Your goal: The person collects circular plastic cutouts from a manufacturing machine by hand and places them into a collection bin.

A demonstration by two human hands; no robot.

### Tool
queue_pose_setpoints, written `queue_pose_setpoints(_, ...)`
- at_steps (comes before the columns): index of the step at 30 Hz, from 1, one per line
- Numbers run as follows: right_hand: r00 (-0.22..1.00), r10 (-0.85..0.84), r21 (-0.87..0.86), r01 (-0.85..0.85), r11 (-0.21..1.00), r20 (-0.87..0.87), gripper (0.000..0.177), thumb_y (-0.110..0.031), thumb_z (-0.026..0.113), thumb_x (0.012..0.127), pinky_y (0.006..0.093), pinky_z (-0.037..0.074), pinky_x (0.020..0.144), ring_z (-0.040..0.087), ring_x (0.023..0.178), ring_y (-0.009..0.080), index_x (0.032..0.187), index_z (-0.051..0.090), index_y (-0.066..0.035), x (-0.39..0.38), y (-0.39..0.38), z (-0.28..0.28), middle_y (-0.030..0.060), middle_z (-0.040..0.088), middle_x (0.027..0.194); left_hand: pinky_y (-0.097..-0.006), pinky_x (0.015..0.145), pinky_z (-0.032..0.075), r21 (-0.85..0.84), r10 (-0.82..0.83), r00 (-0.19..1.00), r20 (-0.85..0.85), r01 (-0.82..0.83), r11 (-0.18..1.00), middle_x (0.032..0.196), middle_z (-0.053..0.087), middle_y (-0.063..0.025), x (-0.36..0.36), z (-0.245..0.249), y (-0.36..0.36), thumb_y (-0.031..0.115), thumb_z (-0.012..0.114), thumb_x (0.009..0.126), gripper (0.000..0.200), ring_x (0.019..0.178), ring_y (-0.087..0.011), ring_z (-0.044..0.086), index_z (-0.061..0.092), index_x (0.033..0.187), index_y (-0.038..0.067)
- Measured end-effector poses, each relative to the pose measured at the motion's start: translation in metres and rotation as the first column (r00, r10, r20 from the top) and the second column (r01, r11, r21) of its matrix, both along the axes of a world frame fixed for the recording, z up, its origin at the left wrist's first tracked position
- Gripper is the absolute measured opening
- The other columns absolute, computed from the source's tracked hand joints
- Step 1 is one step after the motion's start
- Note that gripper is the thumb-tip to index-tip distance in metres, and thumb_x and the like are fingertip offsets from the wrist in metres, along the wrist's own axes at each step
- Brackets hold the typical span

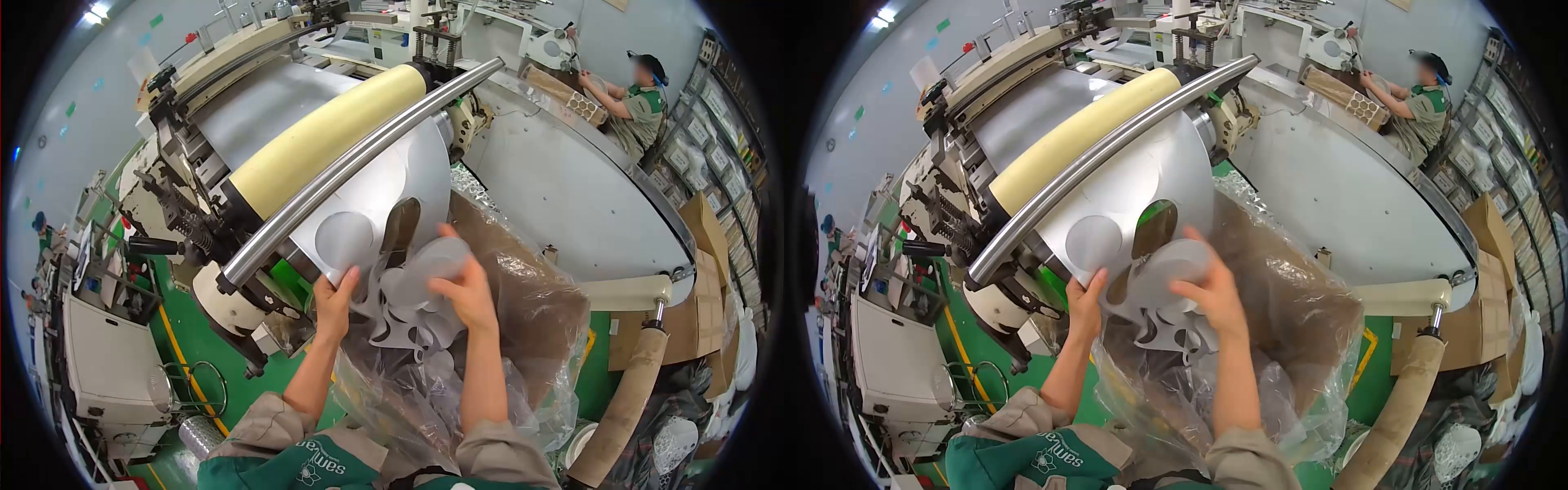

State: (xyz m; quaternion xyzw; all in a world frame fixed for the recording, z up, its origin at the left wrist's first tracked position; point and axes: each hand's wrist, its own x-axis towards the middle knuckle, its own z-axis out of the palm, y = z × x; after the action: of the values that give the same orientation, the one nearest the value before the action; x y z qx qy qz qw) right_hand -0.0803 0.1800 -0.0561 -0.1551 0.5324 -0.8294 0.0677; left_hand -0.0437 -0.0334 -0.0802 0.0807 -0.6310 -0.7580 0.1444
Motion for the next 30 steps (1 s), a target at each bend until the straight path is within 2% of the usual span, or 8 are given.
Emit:
queue_pose_setpoints(6, 0.976, 0.179, 0.127, -0.194, 0.973, 0.122, 0.030, -0.008, 0.069, 0.072, 0.0260, 0.045, 0.075, 0.057, 0.083, 0.0115, 0.098, 0.060, 0.003, -0.009, -0.027, -0.024, 0.0037, 0.063, 0.088, -0.0241, 0.081, 0.040, 0.053, -0.375, 0.921, 0.107, 0.371, 0.927, 0.104, 0.059, -0.0028, 0.017, -0.032, 0.003, 0.006, 0.058, 0.080, 0.032, 0.094, -0.0077, 0.052, 0.055, 0.111, -0.001)
queue_pose_setpoints(8, 0.962, 0.129, -0.234, -0.072, 0.970, 0.241, 0.024, -0.006, 0.065, 0.075, 0.0287, 0.045, 0.075, 0.056, 0.085, 0.0123, 0.097, 0.059, 0.002, 0.008, -0.012, -0.071, 0.0051, 0.061, 0.093, -0.0282, 0.088, 0.038, 0.239, -0.627, 0.773, 0.099, 0.593, 0.769, 0.115, 0.054, -0.0070, 0.023, -0.012, -0.003, 0.009, 0.057, 0.075, 0.049, 0.104, -0.0136, 0.050, 0.045, 0.121, -0.001)
queue_pose_setpoints(12, 0.861, 0.115, -0.825, 0.425, 0.373, 0.496, 0.021, -0.018, 0.059, 0.084, 0.0398, 0.043, 0.085, 0.057, 0.090, 0.0214, 0.102, 0.057, -0.008, 0.037, 0.043, -0.171, 0.0043, 0.061, 0.096, -0.0450, 0.098, 0.033, 0.855, -0.338, 0.930, -0.146, 0.290, 0.430, 0.123, 0.048, -0.0126, 0.001, -0.037, -0.017, 0.022, 0.047, 0.083, 0.043, 0.115, -0.0277, 0.044, 0.044, 0.121, 0.002)
queue_pose_setpoints(14, 0.840, -0.054, -0.725, 0.496, 0.478, 0.539, 0.025, -0.018, 0.060, 0.084, 0.0384, 0.040, 0.091, 0.053, 0.102, 0.0208, 0.107, 0.056, -0.009, 0.035, 0.053, -0.148, 0.0056, 0.058, 0.106, -0.0462, 0.104, 0.025, 0.765, -0.389, 0.920, -0.047, 0.284, 0.578, 0.134, 0.039, -0.0106, -0.040, -0.064, -0.021, 0.030, 0.034, 0.091, 0.047, 0.125, -0.0260, 0.035, 0.035, 0.131, 0.006)
queue_pose_setpoints(17, 0.942, -0.332, -0.098, 0.335, 0.937, 0.052, 0.044, -0.012, 0.063, 0.080, 0.0366, 0.037, 0.094, 0.049, 0.109, 0.0194, 0.120, 0.048, -0.004, 0.007, 0.054, -0.070, 0.0090, 0.054, 0.116, -0.0426, 0.106, 0.020, 0.414, -0.662, 0.692, -0.290, 0.714, 0.565, 0.143, 0.025, -0.0069, -0.096, -0.042, 0.006, 0.037, 0.035, 0.091, 0.055, 0.133, -0.0195, 0.019, 0.026, 0.137, 0.010)
queue_pose_setpoints(20, 0.954, -0.211, 0.370, 0.278, 0.886, -0.212, 0.059, -0.010, 0.066, 0.075, 0.0305, 0.037, 0.093, 0.051, 0.105, 0.0169, 0.127, 0.041, 0.002, -0.032, 0.051, -0.003, 0.0105, 0.054, 0.117, -0.0431, 0.106, 0.018, 0.252, -0.832, 0.555, 0.026, 0.802, 0.542, 0.141, 0.027, -0.0073, -0.140, -0.037, 0.029, 0.045, 0.037, 0.089, 0.060, 0.131, -0.0205, 0.023, 0.025, 0.138, 0.011)
queue_pose_setpoints(26, 0.977, -0.211, -0.134, 0.212, 0.968, 0.018, 0.024, -0.006, 0.062, 0.080, 0.0281, 0.041, 0.086, 0.056, 0.093, 0.0142, 0.103, 0.060, 0.002, -0.098, 0.049, 0.014, 0.0059, 0.062, 0.100, -0.0428, 0.106, 0.018, 0.385, -0.851, 0.524, -0.002, 0.786, 0.483, 0.141, 0.028, -0.0073, -0.145, -0.066, 0.041, 0.045, 0.036, 0.089, 0.060, 0.131, -0.0207, 0.023, 0.025, 0.137, 0.011)
queue_pose_setpoints(30, 0.979, -0.185, 0.059, 0.190, 0.980, -0.084, 0.029, -0.010, 0.065, 0.078, 0.0294, 0.041, 0.087, 0.056, 0.095, 0.0159, 0.104, 0.059, 0.001, -0.134, 0.050, -0.002, 0.0077, 0.060, 0.104, -0.0427, 0.106, 0.018, 0.380, -0.841, 0.540, -0.031, 0.785, 0.489, 0.140, 0.029, -0.0073, -0.154, -0.064, 0.035, 0.045, 0.035, 0.089, 0.059, 0.131, -0.0209, 0.024, 0.025, 0.137, 0.012)
